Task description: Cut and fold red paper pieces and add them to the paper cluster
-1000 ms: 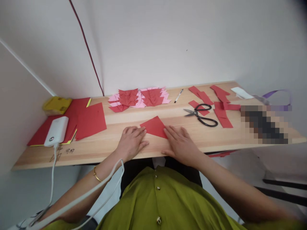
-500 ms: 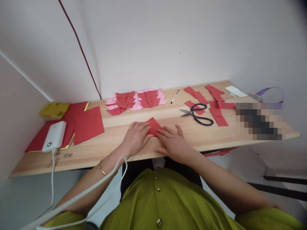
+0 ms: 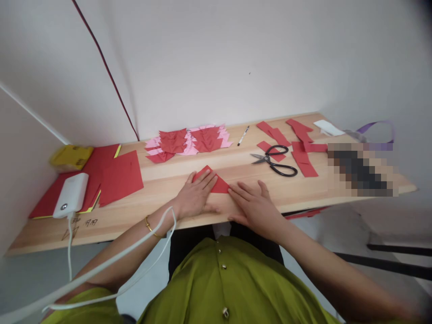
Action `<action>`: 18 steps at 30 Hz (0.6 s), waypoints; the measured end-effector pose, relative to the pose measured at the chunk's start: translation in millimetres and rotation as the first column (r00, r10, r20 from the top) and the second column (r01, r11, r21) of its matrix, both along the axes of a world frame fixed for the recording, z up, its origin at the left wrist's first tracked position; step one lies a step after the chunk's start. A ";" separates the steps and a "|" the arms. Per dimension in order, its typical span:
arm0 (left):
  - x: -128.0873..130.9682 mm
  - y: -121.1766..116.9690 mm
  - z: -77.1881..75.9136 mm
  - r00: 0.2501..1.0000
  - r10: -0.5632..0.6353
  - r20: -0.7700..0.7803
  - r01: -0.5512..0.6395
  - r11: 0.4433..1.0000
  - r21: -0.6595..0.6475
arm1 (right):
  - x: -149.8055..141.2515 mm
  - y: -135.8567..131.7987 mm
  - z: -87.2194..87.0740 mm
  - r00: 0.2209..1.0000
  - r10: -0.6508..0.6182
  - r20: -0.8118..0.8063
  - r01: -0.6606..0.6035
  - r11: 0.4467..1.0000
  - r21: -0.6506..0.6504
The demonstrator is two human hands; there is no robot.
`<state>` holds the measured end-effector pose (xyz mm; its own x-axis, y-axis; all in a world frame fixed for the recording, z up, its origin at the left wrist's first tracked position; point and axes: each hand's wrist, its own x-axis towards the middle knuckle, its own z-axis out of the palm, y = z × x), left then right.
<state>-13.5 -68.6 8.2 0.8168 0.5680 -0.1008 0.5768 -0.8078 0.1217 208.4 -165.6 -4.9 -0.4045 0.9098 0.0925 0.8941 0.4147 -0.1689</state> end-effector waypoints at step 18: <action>-17.9 4.7 -0.9 0.962 0.258 -0.083 -0.257 0.966 0.027 | -25.8 26.9 7.3 0.998 0.048 -0.052 -0.047 0.999 0.021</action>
<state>-31.4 -63.9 7.3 0.6315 0.7602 -0.1529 0.7733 -0.6320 0.0514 182.6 -138.6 2.5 -0.4411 0.8877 0.1323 0.8636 0.4599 -0.2065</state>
